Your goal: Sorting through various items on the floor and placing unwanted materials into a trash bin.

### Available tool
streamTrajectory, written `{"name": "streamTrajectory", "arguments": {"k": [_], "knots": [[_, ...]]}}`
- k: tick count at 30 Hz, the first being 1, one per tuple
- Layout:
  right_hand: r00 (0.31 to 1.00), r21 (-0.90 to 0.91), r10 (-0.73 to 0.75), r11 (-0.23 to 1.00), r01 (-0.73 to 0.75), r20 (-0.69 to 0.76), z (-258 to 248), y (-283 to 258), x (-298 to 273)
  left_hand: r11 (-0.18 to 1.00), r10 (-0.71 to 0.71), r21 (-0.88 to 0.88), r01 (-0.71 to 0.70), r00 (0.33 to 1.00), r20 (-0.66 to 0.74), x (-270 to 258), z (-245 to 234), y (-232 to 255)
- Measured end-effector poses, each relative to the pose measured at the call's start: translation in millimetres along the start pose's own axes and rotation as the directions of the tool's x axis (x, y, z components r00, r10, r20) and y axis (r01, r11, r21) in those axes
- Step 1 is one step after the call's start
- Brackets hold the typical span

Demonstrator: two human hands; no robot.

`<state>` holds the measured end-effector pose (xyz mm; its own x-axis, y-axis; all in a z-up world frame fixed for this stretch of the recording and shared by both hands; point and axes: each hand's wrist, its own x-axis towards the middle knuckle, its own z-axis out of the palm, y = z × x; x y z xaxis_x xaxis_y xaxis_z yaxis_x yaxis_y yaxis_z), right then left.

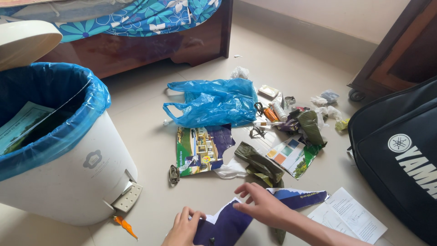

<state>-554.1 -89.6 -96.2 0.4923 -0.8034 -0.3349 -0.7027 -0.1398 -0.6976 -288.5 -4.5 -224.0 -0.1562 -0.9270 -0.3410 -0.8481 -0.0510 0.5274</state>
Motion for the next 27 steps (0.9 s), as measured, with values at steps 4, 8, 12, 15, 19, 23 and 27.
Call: {"name": "streamTrajectory", "arguments": {"k": [4, 8, 12, 15, 19, 23, 27], "knots": [[0.996, -0.098, -0.024, 0.995, 0.033, 0.086, -3.4, -15.3, -14.9, 0.994, 0.079, -0.065, -0.086, 0.992, -0.098, -5.6, -17.7, 9.5], [0.97, -0.335, -0.163, 0.917, 0.216, 0.179, -0.5, 4.1, -11.4, 0.987, 0.062, -0.136, -0.083, 0.986, -0.152, -17.5, -43.5, 35.0], [0.943, -0.472, -0.209, 0.825, 0.311, 0.257, -2.8, 5.6, -10.9, 0.99, 0.064, -0.117, -0.084, 0.984, -0.163, -3.1, -38.2, 30.4], [0.95, -0.509, -0.198, 0.808, 0.298, 0.241, -2.3, 3.7, -10.1, 0.981, 0.107, -0.14, -0.131, 0.98, -0.169, -3.9, -46.8, 31.7], [0.963, -0.549, -0.171, 0.794, 0.261, 0.209, 5.9, 4.2, -8.4, 0.984, 0.104, -0.131, -0.12, 0.986, -0.127, -2.5, -55.9, 39.2], [0.973, -0.545, -0.171, 0.807, 0.227, 0.153, 9.8, 7.6, -4.0, 0.998, 0.055, -0.008, -0.056, 0.996, -0.076, -5.0, -66.2, 47.7], [0.982, -0.53, -0.164, 0.827, 0.191, 0.097, 12.1, 7.7, -3.6, 0.989, 0.148, 0.046, -0.143, 0.978, -0.148, 1.0, -65.3, 44.7]]}}
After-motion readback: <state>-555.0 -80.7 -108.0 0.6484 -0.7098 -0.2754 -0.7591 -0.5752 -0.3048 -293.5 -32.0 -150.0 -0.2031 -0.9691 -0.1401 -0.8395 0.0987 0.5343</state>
